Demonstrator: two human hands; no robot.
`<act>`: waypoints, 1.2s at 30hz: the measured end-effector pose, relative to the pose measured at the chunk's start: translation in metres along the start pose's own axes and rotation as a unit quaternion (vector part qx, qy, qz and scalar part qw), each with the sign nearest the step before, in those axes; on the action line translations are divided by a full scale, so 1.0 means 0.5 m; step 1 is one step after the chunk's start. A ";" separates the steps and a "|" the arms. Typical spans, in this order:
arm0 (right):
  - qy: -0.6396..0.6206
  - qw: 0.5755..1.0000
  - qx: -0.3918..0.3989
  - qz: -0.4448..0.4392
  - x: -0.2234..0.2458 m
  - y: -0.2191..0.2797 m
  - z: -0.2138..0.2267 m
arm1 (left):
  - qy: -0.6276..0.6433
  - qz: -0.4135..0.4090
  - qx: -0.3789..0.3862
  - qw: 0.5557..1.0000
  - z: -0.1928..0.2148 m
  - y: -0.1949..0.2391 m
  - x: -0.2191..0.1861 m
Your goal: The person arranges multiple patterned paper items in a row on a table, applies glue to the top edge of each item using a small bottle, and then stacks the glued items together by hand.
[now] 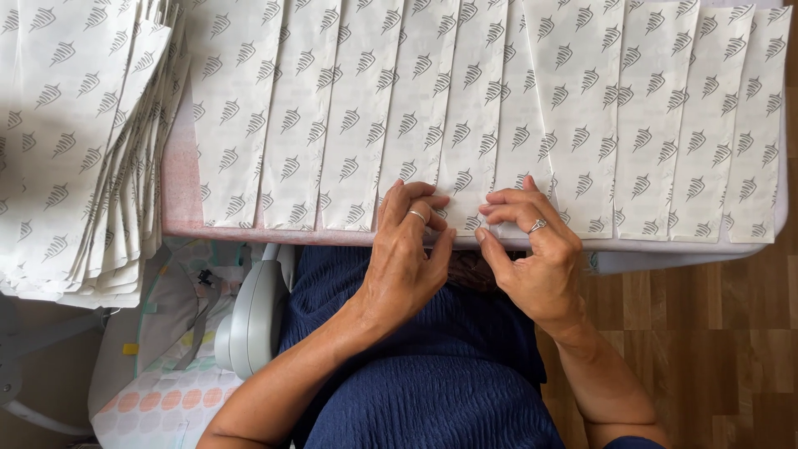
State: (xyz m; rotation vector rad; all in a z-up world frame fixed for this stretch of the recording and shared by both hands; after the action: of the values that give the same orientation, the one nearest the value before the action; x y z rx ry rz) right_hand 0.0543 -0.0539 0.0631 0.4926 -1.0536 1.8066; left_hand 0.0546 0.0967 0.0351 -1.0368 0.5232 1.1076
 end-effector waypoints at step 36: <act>0.133 0.989 -0.037 0.054 0.047 0.003 0.004 | -0.082 -0.143 -0.029 0.986 0.125 0.031 0.009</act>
State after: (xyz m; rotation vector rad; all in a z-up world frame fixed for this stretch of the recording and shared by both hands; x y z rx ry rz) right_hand 0.0418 -0.0435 0.0800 0.1449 -0.9721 1.8597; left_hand 0.0338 0.1548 0.0539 -1.0244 0.2043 0.9453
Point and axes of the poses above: each hand's wrist, its own y-axis away from the middle knuckle, its own z-axis out of the back of the hand, x = y × z, the point moved 8 cm from there along -y, towards the middle knuckle, and after that the axes turned 2 degrees about -y, right-handed, at the moved point
